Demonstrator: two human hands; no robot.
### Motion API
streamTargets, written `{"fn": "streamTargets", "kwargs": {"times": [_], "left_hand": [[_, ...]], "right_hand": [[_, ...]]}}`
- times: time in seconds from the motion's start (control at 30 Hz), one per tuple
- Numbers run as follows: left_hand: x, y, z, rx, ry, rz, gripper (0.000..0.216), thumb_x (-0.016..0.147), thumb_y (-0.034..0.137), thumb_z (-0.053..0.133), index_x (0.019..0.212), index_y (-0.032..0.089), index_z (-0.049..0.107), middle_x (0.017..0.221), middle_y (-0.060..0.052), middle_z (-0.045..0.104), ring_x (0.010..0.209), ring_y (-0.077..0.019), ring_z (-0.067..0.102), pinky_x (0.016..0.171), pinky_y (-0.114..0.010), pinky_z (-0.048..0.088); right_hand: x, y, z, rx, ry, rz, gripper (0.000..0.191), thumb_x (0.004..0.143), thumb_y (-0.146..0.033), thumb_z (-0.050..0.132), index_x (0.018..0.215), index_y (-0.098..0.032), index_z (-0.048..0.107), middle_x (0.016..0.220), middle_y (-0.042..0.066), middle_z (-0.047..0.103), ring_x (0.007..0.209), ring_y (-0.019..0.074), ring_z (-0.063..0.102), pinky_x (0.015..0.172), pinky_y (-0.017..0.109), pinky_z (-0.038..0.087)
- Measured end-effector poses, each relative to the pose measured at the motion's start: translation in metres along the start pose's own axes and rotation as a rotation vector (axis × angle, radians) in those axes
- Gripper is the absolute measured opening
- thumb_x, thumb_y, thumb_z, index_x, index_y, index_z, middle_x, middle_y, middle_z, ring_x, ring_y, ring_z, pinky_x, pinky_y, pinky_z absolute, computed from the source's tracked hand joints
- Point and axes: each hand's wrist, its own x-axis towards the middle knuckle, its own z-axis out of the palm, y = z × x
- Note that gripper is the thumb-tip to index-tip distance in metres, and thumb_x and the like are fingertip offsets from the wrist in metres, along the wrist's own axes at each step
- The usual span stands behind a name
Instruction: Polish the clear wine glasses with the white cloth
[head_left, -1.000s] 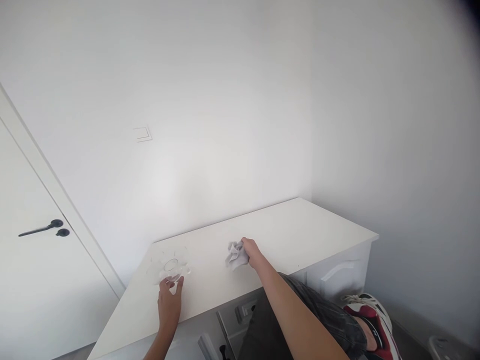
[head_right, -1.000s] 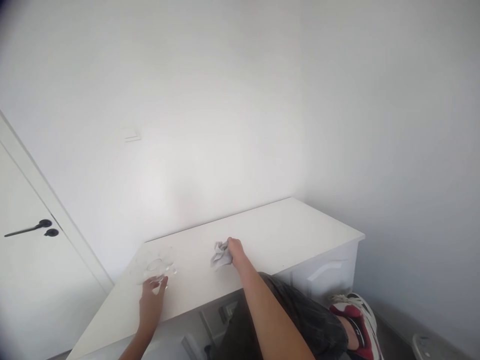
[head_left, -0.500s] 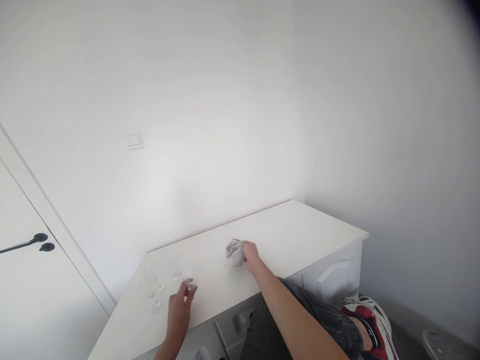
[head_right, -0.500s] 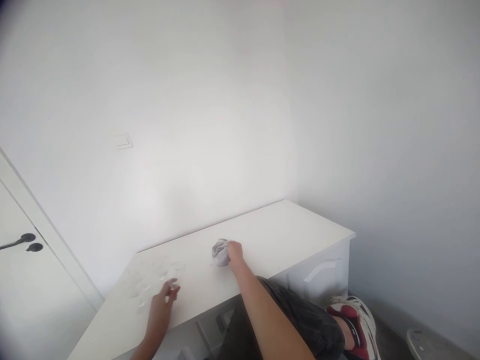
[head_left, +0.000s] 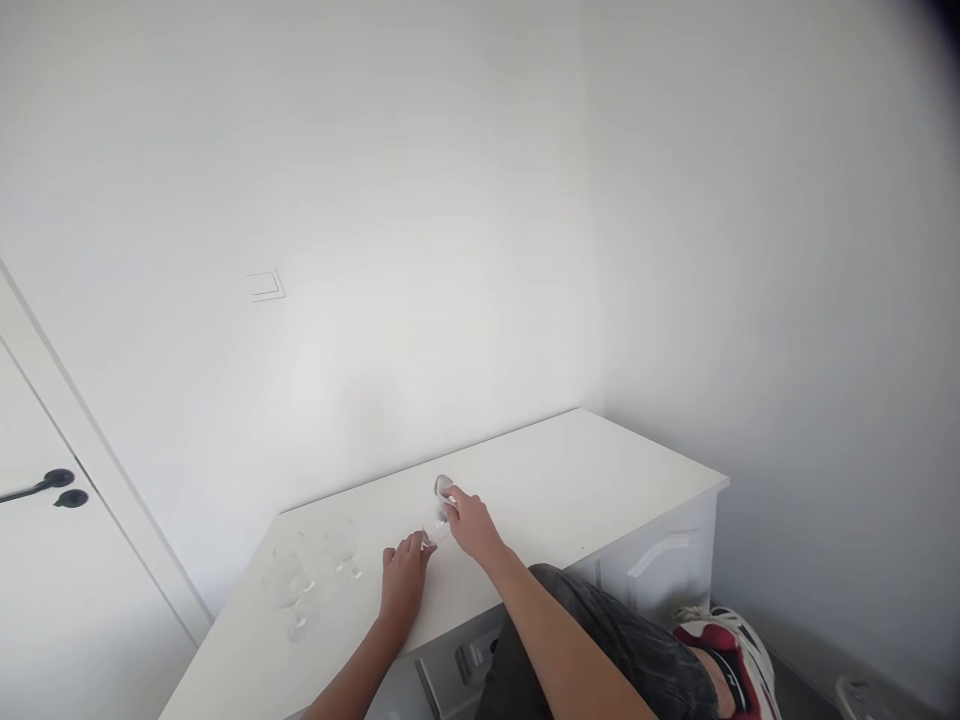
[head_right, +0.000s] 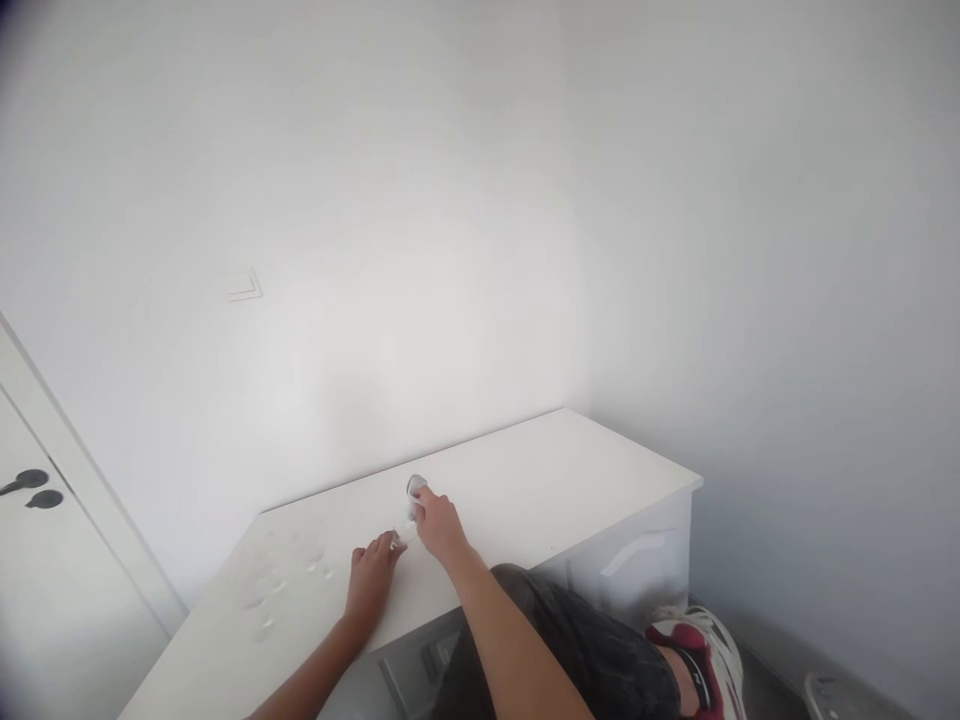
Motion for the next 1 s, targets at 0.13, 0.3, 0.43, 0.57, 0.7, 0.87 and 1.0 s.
{"fn": "streamTargets", "kwargs": {"times": [0.13, 0.3, 0.43, 0.57, 0.7, 0.87, 1.0], "left_hand": [[-0.003, -0.003, -0.001, 0.009, 0.016, 0.065, 0.024, 0.101, 0.028, 0.038, 0.098, 0.022, 0.061, 0.087, -0.006, 0.071, 0.084, -0.0247, 0.065, 0.081, -0.037, 0.033], [-0.003, -0.005, 0.000, 0.012, 0.026, 0.146, 0.023, 0.098, 0.023, 0.042, 0.106, 0.022, 0.064, 0.090, -0.007, 0.072, 0.086, -0.0255, 0.063, 0.087, -0.041, 0.034], [-0.004, -0.006, 0.000, -0.021, 0.047, 0.117, 0.024, 0.098, 0.023, 0.042, 0.104, 0.023, 0.065, 0.088, -0.006, 0.072, 0.084, -0.0249, 0.064, 0.088, -0.042, 0.034], [-0.005, -0.002, -0.002, -0.068, 0.039, 0.125, 0.024, 0.099, 0.029, 0.043, 0.099, 0.023, 0.066, 0.085, -0.005, 0.071, 0.081, -0.0243, 0.064, 0.087, -0.042, 0.035], [-0.004, 0.001, -0.004, -0.141, 0.113, 0.114, 0.026, 0.097, 0.038, 0.048, 0.108, 0.023, 0.065, 0.091, -0.006, 0.071, 0.087, -0.0247, 0.065, 0.089, -0.042, 0.039], [-0.005, -0.004, -0.002, -0.313, 0.110, 0.074, 0.029, 0.100, 0.037, 0.038, 0.105, 0.024, 0.063, 0.094, -0.006, 0.069, 0.091, -0.0245, 0.063, 0.083, -0.038, 0.046], [-0.008, -0.009, -0.001, -0.381, 0.081, 0.017, 0.026, 0.099, 0.036, 0.039, 0.092, 0.024, 0.061, 0.076, -0.001, 0.064, 0.070, -0.0203, 0.060, 0.068, -0.030, 0.045]], "right_hand": [[-0.003, -0.005, -0.015, 0.088, -0.180, 0.048, 0.042, 0.087, -0.029, 0.053, 0.129, -0.032, 0.051, 0.086, 0.000, 0.057, 0.078, 0.0176, 0.052, 0.071, 0.027, 0.035], [-0.001, -0.008, -0.042, 0.197, -0.548, -0.058, 0.076, 0.076, -0.024, 0.064, 0.147, -0.035, 0.039, 0.105, 0.002, 0.062, 0.085, 0.0171, 0.055, 0.075, 0.026, 0.040], [-0.002, -0.005, -0.048, 0.121, -0.562, -0.187, 0.081, 0.068, -0.010, 0.062, 0.143, -0.035, 0.047, 0.115, 0.004, 0.063, 0.090, 0.0180, 0.056, 0.075, 0.025, 0.041], [0.000, 0.003, -0.040, 0.146, -0.470, -0.132, 0.072, 0.072, -0.014, 0.062, 0.139, -0.036, 0.052, 0.110, 0.002, 0.063, 0.085, 0.0164, 0.056, 0.071, 0.024, 0.042], [0.004, 0.007, -0.032, 0.264, -0.294, 0.030, 0.064, 0.073, -0.017, 0.061, 0.136, -0.031, 0.055, 0.097, 0.002, 0.062, 0.077, 0.0149, 0.055, 0.067, 0.025, 0.043], [-0.001, 0.000, -0.039, 0.304, -0.270, 0.062, 0.060, 0.076, -0.023, 0.063, 0.135, -0.031, 0.054, 0.098, 0.003, 0.062, 0.079, 0.0157, 0.056, 0.067, 0.026, 0.045], [-0.008, -0.002, -0.048, 0.197, -0.450, -0.153, 0.064, 0.075, -0.018, 0.065, 0.136, -0.035, 0.055, 0.111, 0.003, 0.064, 0.087, 0.0172, 0.057, 0.073, 0.026, 0.045]]}}
